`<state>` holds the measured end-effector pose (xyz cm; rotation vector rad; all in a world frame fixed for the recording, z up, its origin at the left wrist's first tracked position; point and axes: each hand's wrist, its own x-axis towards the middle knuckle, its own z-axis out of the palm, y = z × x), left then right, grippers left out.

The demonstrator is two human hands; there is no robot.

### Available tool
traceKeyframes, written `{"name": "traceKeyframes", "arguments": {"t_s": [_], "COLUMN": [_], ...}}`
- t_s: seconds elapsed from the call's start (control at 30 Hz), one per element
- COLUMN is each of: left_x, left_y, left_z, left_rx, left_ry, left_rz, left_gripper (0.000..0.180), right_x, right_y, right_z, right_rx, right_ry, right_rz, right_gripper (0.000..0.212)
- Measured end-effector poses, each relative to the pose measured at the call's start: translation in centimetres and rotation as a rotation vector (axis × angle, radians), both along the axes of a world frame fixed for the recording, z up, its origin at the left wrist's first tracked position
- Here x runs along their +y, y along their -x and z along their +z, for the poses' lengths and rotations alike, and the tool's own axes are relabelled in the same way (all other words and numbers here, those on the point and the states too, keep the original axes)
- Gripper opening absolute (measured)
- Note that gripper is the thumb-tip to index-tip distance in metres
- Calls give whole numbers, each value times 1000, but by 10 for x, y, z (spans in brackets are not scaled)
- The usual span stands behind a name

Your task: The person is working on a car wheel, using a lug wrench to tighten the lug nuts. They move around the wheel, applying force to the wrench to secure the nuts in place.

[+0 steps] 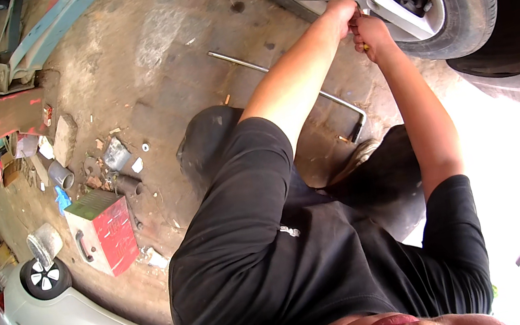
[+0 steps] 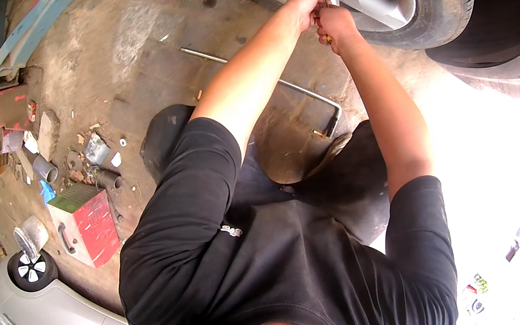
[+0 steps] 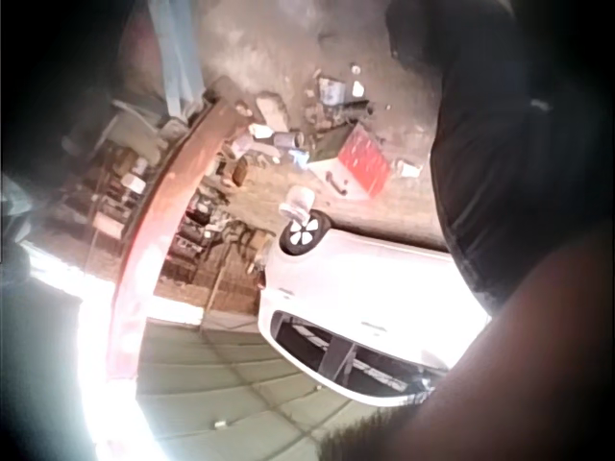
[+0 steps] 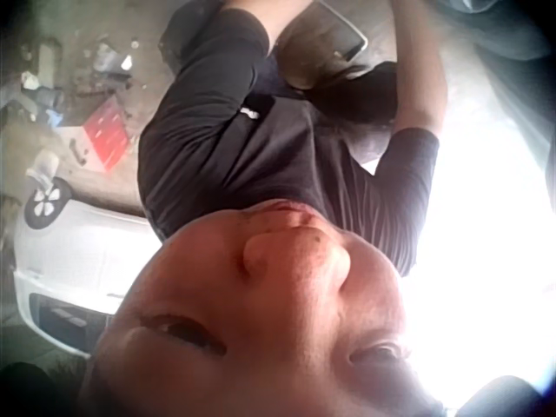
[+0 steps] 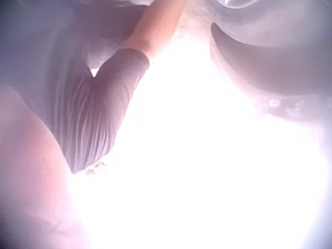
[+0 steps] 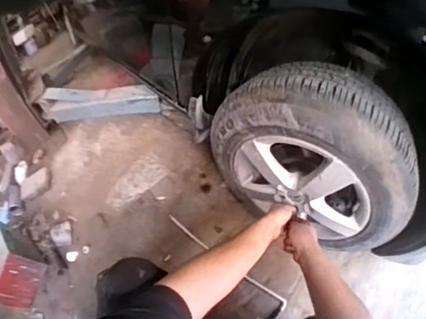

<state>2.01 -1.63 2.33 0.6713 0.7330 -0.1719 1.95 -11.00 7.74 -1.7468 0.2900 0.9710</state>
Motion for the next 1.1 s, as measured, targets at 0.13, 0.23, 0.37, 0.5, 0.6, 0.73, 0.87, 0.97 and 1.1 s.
{"name": "traceKeyframes", "arguments": {"t_s": [0.13, 0.23, 0.37, 0.5, 0.6, 0.73, 0.87, 0.97, 1.1], "left_x": [-5, -8, -15, -25, -25, -20, -16, -13, -22], "left_y": [-5, -8, -9, -6, -3, 6, 2, 3, -11], "left_z": [10, 2, -15, -23, -27, -20, -16, -27, -40], "left_rx": [-5, 7, 8, -130, -183, -122, -50, -86, -43], "left_ry": [54, 96, 169, 208, 158, 66, 111, 156, -5], "left_rz": [118, 175, 276, 291, 297, 226, 114, 79, 62], "left_gripper": [14, 14, 28, 41, 41, 43, 46, 50, 62], "right_x": [6, 6, -3, -17, -16, -7, -10, -1, -10], "right_y": [11, 24, 23, 13, 14, 23, 15, 28, 23], "right_z": [6, -7, -32, -61, -68, -48, -58, -46, -57], "right_rx": [-71, -236, -363, -570, -685, -634, -636, -675, -788], "right_ry": [63, 77, 177, 206, 227, 265, 347, 326, 260], "right_rz": [-26, -18, 83, 121, 135, 156, 149, 143, 170], "right_gripper": [10, 25, 36, 37, 32, 32, 30, 30, 36]}}
